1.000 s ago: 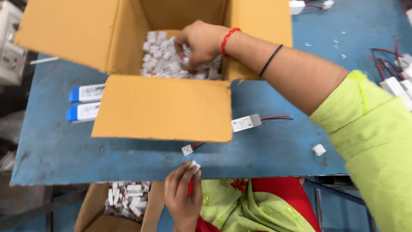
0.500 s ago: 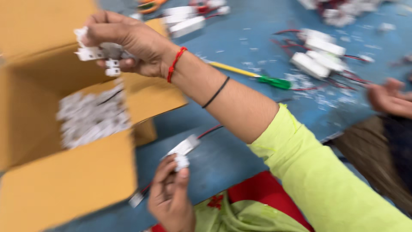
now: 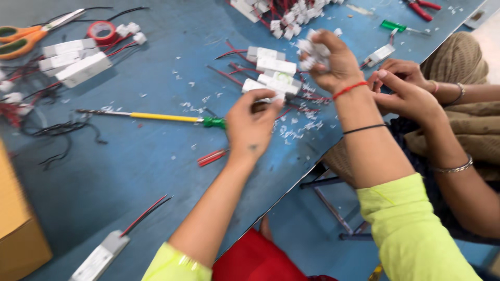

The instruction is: The person uses a red-handled screwdriver to tighten screws on small white plastic electrical connectors attached to red and black wires. They repeatedly pick up connectors from a cardboard box, secure the wires, and place the finished units on the blue workbench.

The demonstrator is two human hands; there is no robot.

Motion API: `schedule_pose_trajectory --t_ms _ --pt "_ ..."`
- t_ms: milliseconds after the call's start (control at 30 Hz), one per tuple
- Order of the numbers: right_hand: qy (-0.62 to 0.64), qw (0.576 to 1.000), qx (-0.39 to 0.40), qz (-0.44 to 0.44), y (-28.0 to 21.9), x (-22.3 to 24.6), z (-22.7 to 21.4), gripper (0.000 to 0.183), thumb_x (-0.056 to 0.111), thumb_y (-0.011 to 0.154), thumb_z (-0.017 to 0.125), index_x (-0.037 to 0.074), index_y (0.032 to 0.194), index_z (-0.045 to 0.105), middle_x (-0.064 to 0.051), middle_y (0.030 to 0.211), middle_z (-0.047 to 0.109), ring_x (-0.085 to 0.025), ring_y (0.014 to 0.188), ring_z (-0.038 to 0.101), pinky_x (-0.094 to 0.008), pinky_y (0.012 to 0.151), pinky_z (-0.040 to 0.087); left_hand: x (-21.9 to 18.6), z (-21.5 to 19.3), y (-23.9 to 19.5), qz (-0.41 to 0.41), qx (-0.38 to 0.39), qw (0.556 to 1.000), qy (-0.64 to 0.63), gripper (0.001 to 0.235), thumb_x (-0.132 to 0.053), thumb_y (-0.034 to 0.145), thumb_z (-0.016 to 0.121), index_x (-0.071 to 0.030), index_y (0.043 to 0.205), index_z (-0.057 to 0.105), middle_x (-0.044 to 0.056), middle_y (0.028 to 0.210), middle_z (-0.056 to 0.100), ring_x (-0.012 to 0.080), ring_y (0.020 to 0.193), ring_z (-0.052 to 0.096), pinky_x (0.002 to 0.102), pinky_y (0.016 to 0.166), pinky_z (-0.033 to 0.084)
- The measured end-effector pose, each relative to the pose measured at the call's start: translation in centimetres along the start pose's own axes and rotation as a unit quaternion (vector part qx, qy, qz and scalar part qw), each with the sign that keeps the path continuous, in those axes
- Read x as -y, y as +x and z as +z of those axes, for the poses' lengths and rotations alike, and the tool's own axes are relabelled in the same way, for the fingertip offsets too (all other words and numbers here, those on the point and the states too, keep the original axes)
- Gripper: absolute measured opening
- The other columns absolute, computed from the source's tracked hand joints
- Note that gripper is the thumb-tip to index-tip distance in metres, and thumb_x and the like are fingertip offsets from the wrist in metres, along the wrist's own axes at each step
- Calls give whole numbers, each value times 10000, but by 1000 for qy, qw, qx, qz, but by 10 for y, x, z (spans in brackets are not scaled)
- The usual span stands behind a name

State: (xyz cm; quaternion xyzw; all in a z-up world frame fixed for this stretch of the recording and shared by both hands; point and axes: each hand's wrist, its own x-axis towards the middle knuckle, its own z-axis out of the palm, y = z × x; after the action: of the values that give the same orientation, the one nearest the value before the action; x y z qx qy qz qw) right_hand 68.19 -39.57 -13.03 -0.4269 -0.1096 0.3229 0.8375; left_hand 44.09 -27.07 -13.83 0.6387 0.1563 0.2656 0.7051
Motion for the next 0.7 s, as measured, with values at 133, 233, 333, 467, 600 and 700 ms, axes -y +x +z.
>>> schedule_pose_trajectory --t_ms 133,233,333,467,600,700 --pt "-221 968 -119 -30 6 36 -92 108 139 906 685 75 949 610 -80 815 645 -181 625 658 -213 372 343 40 85 36 23 52 994 91 211 -150 827 793 -78 1023 761 62 862 771 120 743 747 280 693 594" --pt "-342 912 -214 -75 16 32 -138 174 122 852 741 102 980 625 -74 845 697 -180 615 661 -253 402 406 66 130 65 110 71 980 153 197 -117 779 776 -64 966 747 114 961 742 244 769 750 360 746 596" --pt "-498 821 -240 -141 23 13 -158 234 139 818 811 65 985 667 -92 846 702 -196 668 684 -300 502 498 87 158 90 165 87 942 281 147 -115 764 754 -72 904 739 149 969 712 364 910 694 446 798 552" --pt "-645 669 -233 -286 20 -17 -159 283 185 786 844 58 989 693 -96 880 708 -222 772 706 -365 672 563 113 182 104 101 163 909 371 173 -46 843 613 -57 987 709 168 1078 684 396 992 679 484 843 548" --pt "-661 608 -259 -355 15 -26 -155 293 200 805 840 68 1020 692 -105 947 692 -272 865 690 -404 736 546 125 193 110 119 170 892 401 202 -34 874 596 -28 1051 694 187 1133 669 406 1041 674 502 877 547" --pt "-654 607 -240 -383 18 -34 -155 312 214 829 848 66 1053 689 -119 996 661 -295 905 667 -401 806 543 121 187 112 115 183 890 401 200 -28 827 637 -29 1015 707 189 1171 659 405 1069 664 488 903 544"
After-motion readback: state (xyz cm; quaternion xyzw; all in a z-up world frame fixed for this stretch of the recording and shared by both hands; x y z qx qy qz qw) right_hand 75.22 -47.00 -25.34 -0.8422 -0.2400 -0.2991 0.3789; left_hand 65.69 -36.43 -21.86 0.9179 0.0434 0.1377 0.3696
